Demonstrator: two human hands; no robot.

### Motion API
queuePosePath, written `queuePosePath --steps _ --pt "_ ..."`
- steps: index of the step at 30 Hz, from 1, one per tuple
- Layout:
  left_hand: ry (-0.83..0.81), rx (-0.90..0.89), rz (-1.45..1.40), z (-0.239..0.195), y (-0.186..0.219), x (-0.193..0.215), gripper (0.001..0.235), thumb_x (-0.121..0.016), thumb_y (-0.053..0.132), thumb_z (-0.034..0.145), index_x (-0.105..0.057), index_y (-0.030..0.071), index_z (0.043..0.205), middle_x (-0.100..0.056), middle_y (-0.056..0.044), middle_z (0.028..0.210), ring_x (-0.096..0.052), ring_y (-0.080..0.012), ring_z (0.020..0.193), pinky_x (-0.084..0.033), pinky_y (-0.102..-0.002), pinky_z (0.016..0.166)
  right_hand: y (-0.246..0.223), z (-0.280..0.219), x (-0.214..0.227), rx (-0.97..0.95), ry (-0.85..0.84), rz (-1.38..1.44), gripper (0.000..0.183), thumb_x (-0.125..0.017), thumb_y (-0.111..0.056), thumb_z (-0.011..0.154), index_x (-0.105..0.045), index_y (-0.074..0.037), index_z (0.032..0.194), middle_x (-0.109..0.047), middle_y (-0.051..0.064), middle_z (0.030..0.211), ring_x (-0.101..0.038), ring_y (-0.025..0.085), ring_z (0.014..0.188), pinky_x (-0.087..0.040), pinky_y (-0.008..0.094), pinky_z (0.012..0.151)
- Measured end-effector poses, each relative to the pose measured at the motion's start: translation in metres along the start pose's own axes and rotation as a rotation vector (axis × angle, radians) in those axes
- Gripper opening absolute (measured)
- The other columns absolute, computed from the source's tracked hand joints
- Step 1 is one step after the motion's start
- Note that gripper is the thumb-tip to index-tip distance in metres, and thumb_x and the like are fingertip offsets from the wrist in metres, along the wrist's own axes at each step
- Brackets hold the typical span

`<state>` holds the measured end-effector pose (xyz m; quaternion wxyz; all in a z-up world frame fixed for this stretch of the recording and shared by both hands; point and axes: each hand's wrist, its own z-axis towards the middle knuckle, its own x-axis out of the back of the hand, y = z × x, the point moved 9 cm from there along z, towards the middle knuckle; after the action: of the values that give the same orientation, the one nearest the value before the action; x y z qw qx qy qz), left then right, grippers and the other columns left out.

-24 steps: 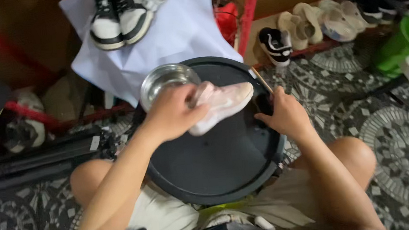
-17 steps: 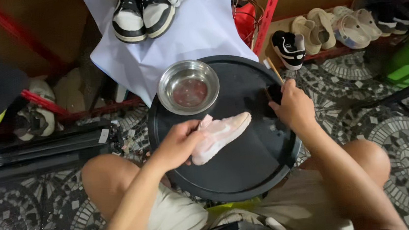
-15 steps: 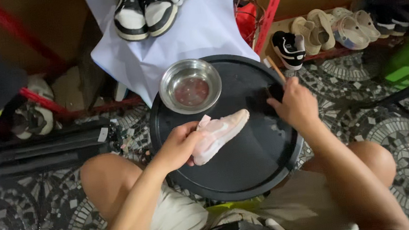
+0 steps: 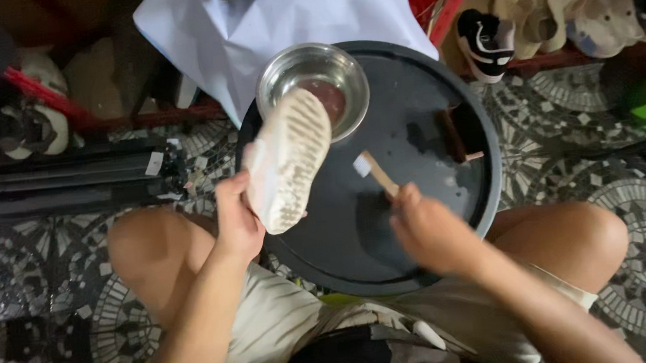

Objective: The person scrubs the sole of a white sneaker using a brush and a toothbrush. They dip the brush into a metal bowl of water and continue scrubbing the shoe's sole and sides.

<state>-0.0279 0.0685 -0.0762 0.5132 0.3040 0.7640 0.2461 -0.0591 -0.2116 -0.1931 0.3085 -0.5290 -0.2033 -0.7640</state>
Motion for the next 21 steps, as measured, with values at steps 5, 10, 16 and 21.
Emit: queuePosePath --steps 5,10,16,21 --pt "0.085 -0.152 -0.188 0.006 0.008 0.012 0.046 -0.066 0.043 0.092 -0.081 0.009 0.120 -0.082 -0.014 0.107 -0.076 -0.0239 0.095 -0.062 -0.037 0.094 -0.086 0.057 0.056 0.044 -0.039 0.329 0.038 -0.066 -0.003 0.095 -0.059 0.018 0.126 -0.065 0.040 0.146 -0.065 0.059 0.133 -0.061 0.057 0.100" --pt "0.090 -0.161 -0.170 0.008 0.018 0.029 0.048 -0.065 0.046 0.092 -0.081 0.010 0.119 -0.082 -0.014 0.106 -0.076 -0.0245 0.091 -0.061 -0.037 0.088 -0.123 0.061 0.046 0.223 0.109 0.619 0.070 -0.060 0.010 0.094 -0.026 0.015 0.155 -0.051 0.042 0.163 -0.048 0.072 0.142 -0.046 0.076 0.113" --pt "0.097 -0.187 -0.159 0.006 0.025 0.044 0.050 -0.063 0.050 0.092 -0.080 0.010 0.119 -0.082 -0.015 0.104 -0.075 -0.0255 0.086 -0.060 -0.038 0.080 -0.116 0.085 0.050 0.204 0.204 0.325 0.061 -0.074 -0.003 0.100 -0.038 0.022 0.141 -0.060 0.048 0.147 -0.065 0.069 0.128 -0.058 0.066 0.102" --pt "0.084 -0.203 -0.131 0.010 0.029 0.047 0.053 -0.061 0.053 0.092 -0.079 0.011 0.118 -0.081 -0.015 0.102 -0.074 -0.0265 0.081 -0.059 -0.039 0.071 -0.146 0.087 0.035 0.192 -0.052 0.982 0.094 -0.058 -0.001 0.109 0.005 -0.014 0.177 -0.054 0.018 0.114 -0.063 0.052 0.065 -0.043 0.033 0.061"
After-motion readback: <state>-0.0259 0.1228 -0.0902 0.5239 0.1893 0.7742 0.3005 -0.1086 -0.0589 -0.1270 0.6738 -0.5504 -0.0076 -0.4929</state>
